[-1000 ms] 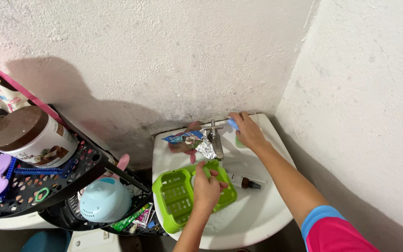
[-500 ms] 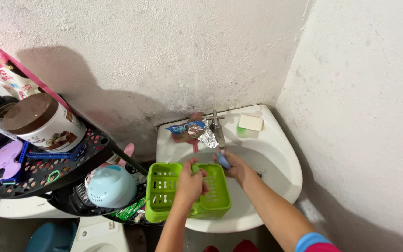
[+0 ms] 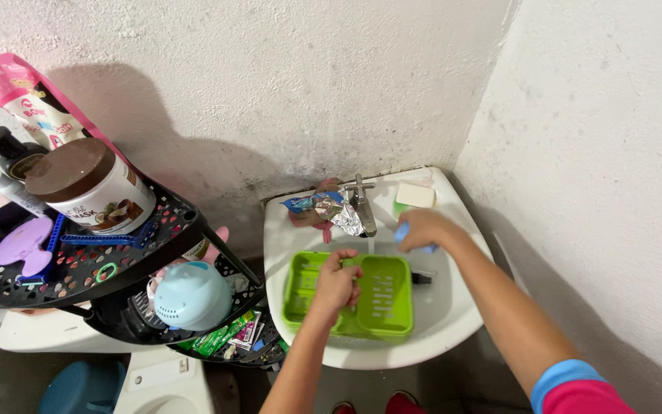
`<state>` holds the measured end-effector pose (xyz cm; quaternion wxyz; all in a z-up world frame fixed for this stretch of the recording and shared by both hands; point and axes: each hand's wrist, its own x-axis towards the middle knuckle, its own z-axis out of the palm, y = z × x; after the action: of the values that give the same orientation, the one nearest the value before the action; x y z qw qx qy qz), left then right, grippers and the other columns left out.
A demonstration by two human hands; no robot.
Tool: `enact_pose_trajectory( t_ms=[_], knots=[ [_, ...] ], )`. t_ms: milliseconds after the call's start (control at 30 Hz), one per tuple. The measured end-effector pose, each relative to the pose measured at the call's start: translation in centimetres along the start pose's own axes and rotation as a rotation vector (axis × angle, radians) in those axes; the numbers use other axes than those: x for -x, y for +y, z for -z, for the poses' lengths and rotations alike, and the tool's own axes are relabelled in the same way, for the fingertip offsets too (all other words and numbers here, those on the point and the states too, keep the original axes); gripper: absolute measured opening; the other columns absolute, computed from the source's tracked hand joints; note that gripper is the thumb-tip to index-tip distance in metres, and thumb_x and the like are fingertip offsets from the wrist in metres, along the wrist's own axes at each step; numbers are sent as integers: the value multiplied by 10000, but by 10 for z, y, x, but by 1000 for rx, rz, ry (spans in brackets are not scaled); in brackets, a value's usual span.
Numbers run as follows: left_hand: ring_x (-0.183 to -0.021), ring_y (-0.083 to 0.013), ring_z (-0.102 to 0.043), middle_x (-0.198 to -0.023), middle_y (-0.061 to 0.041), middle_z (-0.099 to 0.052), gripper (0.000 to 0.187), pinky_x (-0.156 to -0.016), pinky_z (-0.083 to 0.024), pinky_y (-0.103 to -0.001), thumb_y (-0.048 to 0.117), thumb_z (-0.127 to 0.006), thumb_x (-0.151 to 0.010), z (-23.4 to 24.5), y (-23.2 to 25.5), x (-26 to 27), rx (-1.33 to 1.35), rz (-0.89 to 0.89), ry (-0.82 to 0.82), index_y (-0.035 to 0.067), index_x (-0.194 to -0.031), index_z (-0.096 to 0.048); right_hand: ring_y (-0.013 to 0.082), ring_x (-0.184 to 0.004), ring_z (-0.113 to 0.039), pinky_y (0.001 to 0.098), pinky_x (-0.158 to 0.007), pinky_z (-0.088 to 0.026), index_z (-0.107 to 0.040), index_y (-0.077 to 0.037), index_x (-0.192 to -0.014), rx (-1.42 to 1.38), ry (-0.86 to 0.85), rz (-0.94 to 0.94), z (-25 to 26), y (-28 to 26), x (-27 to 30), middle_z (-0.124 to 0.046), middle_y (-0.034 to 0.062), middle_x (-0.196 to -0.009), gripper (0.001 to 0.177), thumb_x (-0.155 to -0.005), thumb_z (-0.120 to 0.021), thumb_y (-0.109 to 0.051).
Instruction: The person washes a green plastic container under running water in a bathroom sink. They repeatedly rinse and scrub the container with their hands, turning it over to clean different sides. The person then briefly handles a bar of soap before continuing to rinse the container.
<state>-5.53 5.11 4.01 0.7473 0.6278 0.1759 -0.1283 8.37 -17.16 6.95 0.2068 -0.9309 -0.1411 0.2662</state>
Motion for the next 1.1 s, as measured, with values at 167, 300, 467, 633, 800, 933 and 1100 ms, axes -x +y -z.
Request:
enact_pose_trajectory(
  t_ms=[167,300,467,633,800,933,1100],
  knots=[
    [-458,-174,-480,-742,-101,-606,348,-392,-356,-336,41,-564,-854,-40,-20,-10,-71,-20,-13,92,-1192,-624,355,-963,-699,462,-802,-550,-640,-220,-1219,248,148,475,39,-91,8,-746,125,-1029,622,-630,-839,-225],
    [-888,-313,-683,-997,-178,-724,285,-748,-549,-408,92,-594,-901,-58,-58,-36,-379,-439,19,31,-1169,-670,331,-979,-699,471,-807,-555,-639,-219,-1192,541,-280,560,-12,-163,-12,-723,96,-1043,614,-625,-852,-119],
    [-1238,-366,-614,-1281,-229,-664,322,-1005,-490,-453,156,-594,-977,-61,-105,-79,-751,-670,67,33,-1270,-642,325,-990,-734,467,-815,-583,-750,-131,-1024,962,-428,639,-59,-177,-10,-775,108,-1040,355,-676,-766,-65],
    [-1254,-372,-591,-1304,-228,-641,370,-1041,-459,-468,167,-571,-963,-61,-86,-62,-826,-563,72,53,-1313,-609,316,-986,-709,450,-830,-560,-755,-193,-1140,733,-493,682,-79,-162,-27,-754,96,-1055,478,-694,-718,-26],
    [-1074,-425,-651,-1113,-240,-691,293,-944,-497,-473,152,-556,-962,-49,-18,-11,-610,-283,120,73,-1237,-621,168,-917,-736,324,-848,-597,-742,-91,-1192,-80,-374,781,-45,-107,-69,-793,80,-1057,394,-798,-724,-78],
    [-919,-390,-704,-931,-210,-724,242,-846,-536,-445,73,-518,-907,-32,10,14,-392,-268,124,90,-1116,-638,140,-886,-763,307,-839,-608,-799,-70,-1047,-333,207,336,25,-9,-84,-814,84,-1022,236,-819,-746,-94],
    [-935,-386,-690,-944,-194,-725,212,-846,-518,-467,68,-549,-908,-40,21,28,-511,-309,170,106,-1094,-643,337,-1127,-642,430,-963,-531,-692,-161,-1267,437,353,117,34,41,-67,-664,158,-1192,548,-730,-804,-148]
  ],
)
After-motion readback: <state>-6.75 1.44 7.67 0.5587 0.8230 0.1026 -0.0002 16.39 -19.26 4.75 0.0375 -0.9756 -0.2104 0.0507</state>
